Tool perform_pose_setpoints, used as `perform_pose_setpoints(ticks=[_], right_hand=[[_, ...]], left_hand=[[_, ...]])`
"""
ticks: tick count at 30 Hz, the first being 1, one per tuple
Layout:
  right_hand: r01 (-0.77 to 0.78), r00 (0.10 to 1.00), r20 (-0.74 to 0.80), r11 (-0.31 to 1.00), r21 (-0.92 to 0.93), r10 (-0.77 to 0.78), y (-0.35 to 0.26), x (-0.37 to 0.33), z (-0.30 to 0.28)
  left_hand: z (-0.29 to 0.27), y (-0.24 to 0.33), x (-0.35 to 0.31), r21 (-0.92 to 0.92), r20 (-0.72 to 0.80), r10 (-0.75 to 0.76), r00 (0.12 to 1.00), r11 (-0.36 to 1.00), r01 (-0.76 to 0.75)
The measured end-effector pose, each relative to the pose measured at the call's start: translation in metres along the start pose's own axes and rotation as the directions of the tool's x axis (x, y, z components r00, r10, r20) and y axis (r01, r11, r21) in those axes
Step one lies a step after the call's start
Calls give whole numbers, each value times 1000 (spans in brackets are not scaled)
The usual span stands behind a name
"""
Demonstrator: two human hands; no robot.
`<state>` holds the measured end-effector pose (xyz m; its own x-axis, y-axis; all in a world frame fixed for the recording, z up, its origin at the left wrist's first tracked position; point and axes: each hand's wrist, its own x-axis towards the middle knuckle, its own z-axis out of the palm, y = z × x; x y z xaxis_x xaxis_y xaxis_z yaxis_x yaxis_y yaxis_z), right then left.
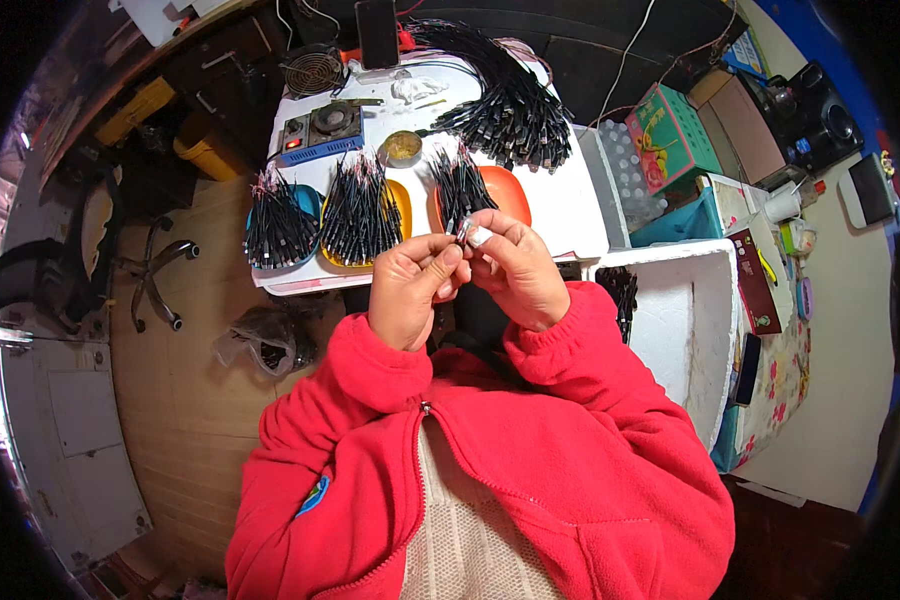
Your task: The person sits at a cluttered workbench and repeatedly picks up black wire assemblies, strips or twists the ends, and applies a yellow paste from a small container using a tool. Finished units are placed into trays on the table. The person continues this cycle throughout the clip.
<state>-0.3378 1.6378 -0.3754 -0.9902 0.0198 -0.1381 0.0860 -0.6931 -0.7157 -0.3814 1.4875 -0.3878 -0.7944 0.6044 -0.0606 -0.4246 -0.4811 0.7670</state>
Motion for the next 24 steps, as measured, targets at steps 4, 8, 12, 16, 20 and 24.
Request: perform_pose_setpoints(ticks=[4, 8, 12, 16, 20, 24], right_hand=[[-54, 996, 68, 986, -155, 65, -13, -1, -8], [-128, 987, 82, 981, -147, 141, -13, 4, -22], [-365, 888, 352, 919, 146, 297, 6, 13, -33], [-216, 956, 164, 962, -168, 244, 5, 50, -56], [156, 920, 74, 185, -970, -385, -57, 162, -106], [-209, 878, -63, -261, -942, -475, -85, 264, -120]], left_hand=[[-4, 3, 0, 70, 49, -15, 999, 998, 12], [-4, 7, 0, 393, 125, 9, 992, 918, -58], [-6, 6, 0, 403, 294, -18, 956, 909, -107], [-15, 7, 10, 412, 168, -3, 986, 909, -67], [-25, 9, 18, 414, 71, -16, 997, 910, -15], [-28, 4, 22, 411, 47, 0, 999, 912, -19]])
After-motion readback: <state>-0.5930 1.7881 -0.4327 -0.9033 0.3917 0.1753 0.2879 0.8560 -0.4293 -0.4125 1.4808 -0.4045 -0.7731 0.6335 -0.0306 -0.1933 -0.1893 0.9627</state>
